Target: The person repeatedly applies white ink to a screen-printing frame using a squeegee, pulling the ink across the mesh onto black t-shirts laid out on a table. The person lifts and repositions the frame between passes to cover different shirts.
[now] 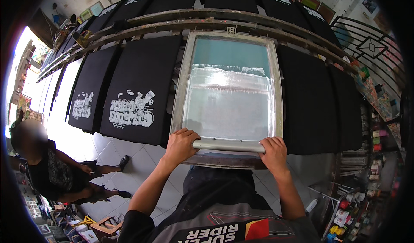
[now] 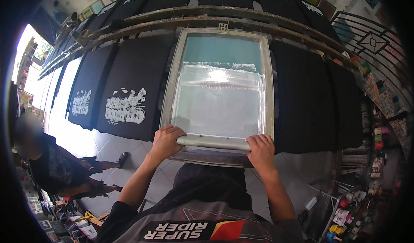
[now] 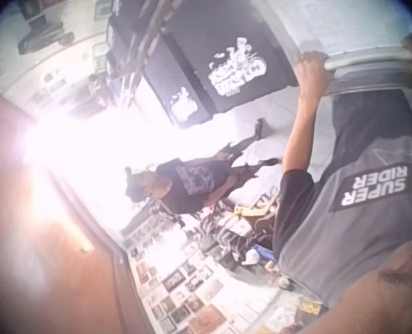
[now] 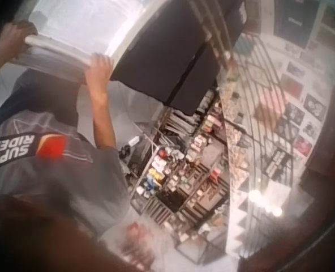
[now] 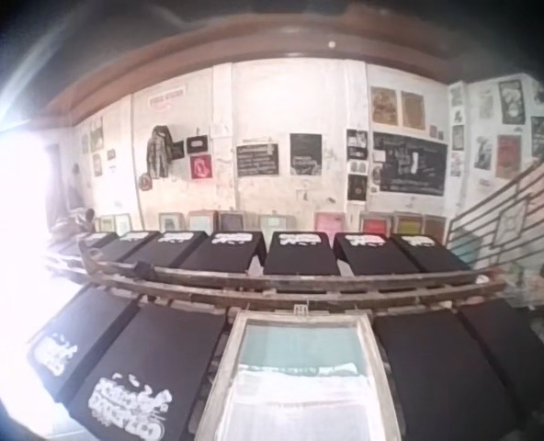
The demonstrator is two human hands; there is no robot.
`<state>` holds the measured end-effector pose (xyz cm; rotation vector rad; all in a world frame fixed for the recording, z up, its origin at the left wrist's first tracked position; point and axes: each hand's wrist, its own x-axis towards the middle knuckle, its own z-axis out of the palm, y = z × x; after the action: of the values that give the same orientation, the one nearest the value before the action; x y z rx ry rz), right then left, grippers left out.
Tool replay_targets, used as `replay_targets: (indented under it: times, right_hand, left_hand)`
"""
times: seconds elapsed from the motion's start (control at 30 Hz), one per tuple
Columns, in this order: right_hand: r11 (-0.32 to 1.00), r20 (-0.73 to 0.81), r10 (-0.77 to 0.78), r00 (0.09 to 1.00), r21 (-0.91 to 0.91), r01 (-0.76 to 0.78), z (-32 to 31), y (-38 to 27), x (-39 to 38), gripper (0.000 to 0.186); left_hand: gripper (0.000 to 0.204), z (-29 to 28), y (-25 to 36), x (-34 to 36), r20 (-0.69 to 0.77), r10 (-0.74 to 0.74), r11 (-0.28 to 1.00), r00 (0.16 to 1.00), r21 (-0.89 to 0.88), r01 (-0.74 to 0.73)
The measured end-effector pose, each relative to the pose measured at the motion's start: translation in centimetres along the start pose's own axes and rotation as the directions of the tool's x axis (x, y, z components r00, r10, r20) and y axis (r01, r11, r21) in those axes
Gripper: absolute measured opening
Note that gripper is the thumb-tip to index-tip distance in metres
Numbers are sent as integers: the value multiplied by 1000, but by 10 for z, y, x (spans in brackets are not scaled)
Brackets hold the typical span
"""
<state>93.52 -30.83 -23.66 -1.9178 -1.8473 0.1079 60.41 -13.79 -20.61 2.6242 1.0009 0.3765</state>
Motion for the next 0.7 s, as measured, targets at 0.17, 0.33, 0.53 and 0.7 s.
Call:
replay_targets:
  times: [0.17,0.33,0.53,0.7]
  right_hand:
    - [997,-23,11,1000,-71,-12,5,-9,-7,33]
    - [999,-142,28,989,-26,-32,24,-7,-25,31]
    - [999,-85,-21,996,-27,19,-1,2,12,27]
    - [995,-141,-44,989,-91,31,6,40,108,28]
  left_hand:
    - [29,4,2,-9,-9,-1,1000,1000,-5,1]
    - [40,4,1,-18,46,45,999,998,15,-46]
    - [45,-23,-3,20,179,-14,1000,984,8,13]
    - [38,-23,-44,105,31,-47,998,998,54,46]
